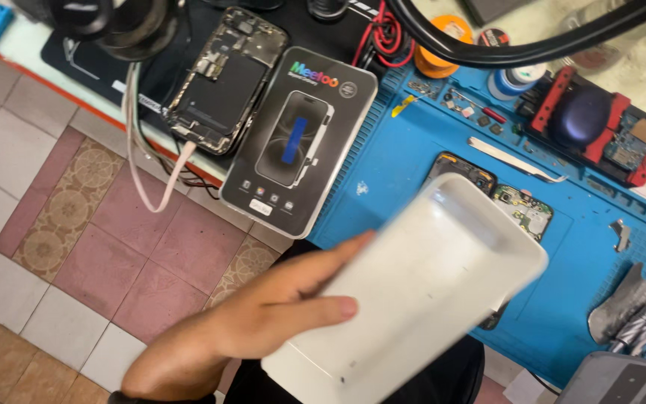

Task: The person assembles a smartphone by placing the internal chassis into a new back housing, aligning the battery and camera module, and securing the back cover. They then use a screwdriver to fasten screws around the camera area.

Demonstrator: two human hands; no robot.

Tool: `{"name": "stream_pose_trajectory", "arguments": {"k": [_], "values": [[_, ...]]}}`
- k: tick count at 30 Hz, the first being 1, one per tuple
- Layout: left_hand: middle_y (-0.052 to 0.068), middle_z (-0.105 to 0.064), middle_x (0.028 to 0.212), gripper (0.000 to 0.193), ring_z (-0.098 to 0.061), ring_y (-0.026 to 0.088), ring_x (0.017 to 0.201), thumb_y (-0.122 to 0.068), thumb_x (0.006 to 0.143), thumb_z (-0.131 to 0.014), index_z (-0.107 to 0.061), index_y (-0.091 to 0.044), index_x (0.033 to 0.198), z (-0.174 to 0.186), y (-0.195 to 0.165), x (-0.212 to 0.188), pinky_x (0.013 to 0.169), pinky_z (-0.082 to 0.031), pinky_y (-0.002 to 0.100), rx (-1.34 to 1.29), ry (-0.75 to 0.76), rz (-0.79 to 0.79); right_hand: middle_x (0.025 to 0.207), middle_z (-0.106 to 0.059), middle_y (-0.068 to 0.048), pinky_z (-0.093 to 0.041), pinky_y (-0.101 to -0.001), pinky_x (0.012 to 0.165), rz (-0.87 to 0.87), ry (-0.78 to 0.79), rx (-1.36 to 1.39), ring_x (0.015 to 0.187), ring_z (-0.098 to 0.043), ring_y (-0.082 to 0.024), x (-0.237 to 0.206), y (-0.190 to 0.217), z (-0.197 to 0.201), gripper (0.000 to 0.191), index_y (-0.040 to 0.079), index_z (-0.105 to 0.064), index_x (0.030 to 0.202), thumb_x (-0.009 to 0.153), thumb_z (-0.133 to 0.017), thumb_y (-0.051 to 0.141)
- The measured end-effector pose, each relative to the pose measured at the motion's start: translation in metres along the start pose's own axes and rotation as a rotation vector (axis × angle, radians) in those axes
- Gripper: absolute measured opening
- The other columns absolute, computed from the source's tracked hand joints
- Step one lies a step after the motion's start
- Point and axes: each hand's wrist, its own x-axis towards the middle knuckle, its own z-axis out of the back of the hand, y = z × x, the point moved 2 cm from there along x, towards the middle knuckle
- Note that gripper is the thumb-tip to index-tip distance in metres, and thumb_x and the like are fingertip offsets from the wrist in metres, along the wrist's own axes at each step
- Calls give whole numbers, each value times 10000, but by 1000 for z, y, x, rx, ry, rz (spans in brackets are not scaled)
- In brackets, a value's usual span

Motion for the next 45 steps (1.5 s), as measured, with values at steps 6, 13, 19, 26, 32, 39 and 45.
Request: {"name": "stream_pose_trajectory", "arguments": {"k": [6, 13, 19, 26, 32, 39, 45], "values": [[171, -233, 1694, 745, -222, 237, 1587, 4, 990, -515, -173, 37, 1651, -4, 9, -18, 1203, -193, 389, 2, -210, 13, 1112, -641, -162, -472, -337, 781, -41, 118, -56, 883, -569, -168, -20, 5, 10, 250, -85, -606, 1159, 1028, -686, 112], [211, -221, 1732, 753, -218, 305, 1583, -7, 1004, -456, -97, 4, 1666, -63, 32, 42, 1210, -161, 419, -225, -153, -89, 1170, -693, -146, -510, -326, 865, -279, 466, -249, 960, -624, -188, -70, -8, -46, 674, -107, -629, 1341, 929, -697, 422], [240, -275, 1661, 723, -283, 325, 1557, -120, 1027, -480, -138, 24, 1647, -97, 51, 72, 1198, -201, 449, -54, -167, -99, 1374, -626, -130, -499, -344, 1032, -264, 615, -315, 1246, -597, -183, -83, 4, -91, 867, -54, -502, 1437, 861, -732, 552], [317, -441, 1525, 725, -438, 411, 1421, -246, 935, -512, -342, 66, 1567, -47, 94, 81, 1181, -297, 506, -184, -139, 310, 1367, -644, -179, -516, -367, 1017, -291, 558, -131, 1229, -620, -223, -81, 14, -61, 878, -93, -486, 1476, 892, -738, 512], [295, -605, 1362, 678, -609, 378, 1277, 47, 803, -694, -491, 76, 1449, -52, 147, 60, 1054, -471, 520, 96, -116, 382, 1363, -633, -198, -524, -386, 993, -322, 552, -15, 1217, -622, -247, -80, 21, -52, 901, -90, -438, 1508, 886, -745, 483], [215, -646, 1383, 704, -661, 276, 1294, 88, 788, -665, -503, 5, 1468, -67, 122, 71, 1105, -480, 418, 132, -97, 454, 1447, -579, -212, -485, -397, 1056, -348, 459, -16, 1292, -589, -271, -89, 22, -20, 940, -85, -366, 1547, 848, -738, 421], [252, -699, 1255, 645, -705, 318, 1234, 65, 837, -654, -518, 44, 1468, -52, 117, 68, 1057, -539, 460, 24, -95, 342, 1493, -575, -351, -479, -535, 1021, -221, -10, -111, 1321, -595, -434, -138, 47, 82, 1016, -79, -327, 1633, 801, -670, 394]]}}
